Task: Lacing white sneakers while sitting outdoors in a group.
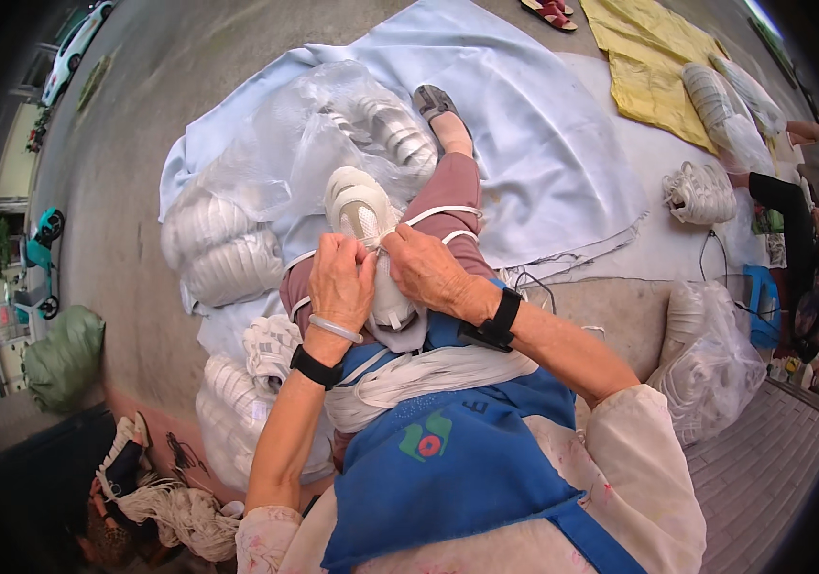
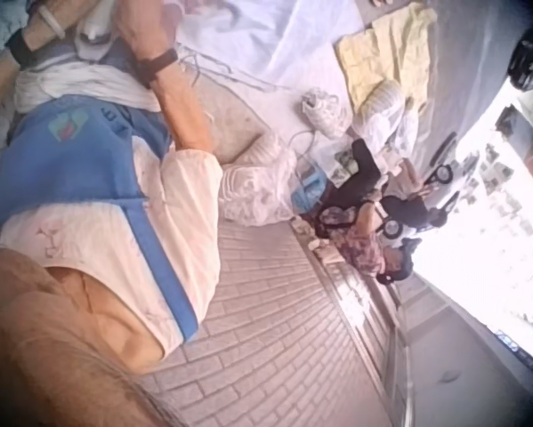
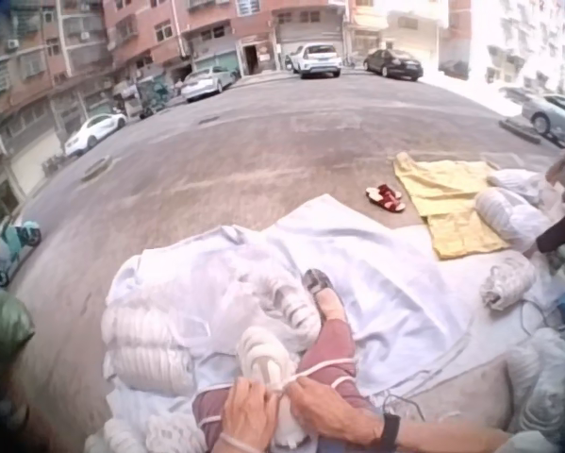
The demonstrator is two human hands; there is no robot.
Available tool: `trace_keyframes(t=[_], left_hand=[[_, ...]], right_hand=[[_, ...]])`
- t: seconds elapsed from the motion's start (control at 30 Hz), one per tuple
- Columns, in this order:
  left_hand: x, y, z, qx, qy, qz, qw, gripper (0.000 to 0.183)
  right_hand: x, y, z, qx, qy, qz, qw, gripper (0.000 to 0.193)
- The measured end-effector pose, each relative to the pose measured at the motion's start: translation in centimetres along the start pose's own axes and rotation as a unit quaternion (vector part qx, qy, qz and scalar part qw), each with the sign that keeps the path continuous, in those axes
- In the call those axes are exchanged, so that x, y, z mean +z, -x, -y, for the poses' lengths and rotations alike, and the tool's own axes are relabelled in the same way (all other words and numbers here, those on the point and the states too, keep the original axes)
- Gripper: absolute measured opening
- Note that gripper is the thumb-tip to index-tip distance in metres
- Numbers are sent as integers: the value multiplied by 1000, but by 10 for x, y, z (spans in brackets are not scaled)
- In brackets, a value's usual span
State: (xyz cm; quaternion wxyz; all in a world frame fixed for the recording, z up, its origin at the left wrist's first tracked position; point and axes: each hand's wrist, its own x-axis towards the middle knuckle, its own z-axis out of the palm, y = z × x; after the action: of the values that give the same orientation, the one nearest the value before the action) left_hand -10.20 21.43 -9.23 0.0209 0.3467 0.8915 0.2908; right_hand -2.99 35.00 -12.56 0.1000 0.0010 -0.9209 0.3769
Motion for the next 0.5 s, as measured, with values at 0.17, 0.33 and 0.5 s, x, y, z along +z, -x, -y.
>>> trace_keyframes(t=[0.17, 0.33, 0.5], left_hand=[[-5, 5, -8, 41, -44, 27, 998, 17], [-2, 4, -8, -13, -73, 56, 996, 13], [-4, 6, 27, -36, 128, 67, 989, 10]], right_hand=[[-1, 3, 10, -46, 28, 8, 999, 18], [-15, -6, 30, -77, 131, -61, 987, 23], [-136, -15, 118, -266, -158, -74, 948, 28]])
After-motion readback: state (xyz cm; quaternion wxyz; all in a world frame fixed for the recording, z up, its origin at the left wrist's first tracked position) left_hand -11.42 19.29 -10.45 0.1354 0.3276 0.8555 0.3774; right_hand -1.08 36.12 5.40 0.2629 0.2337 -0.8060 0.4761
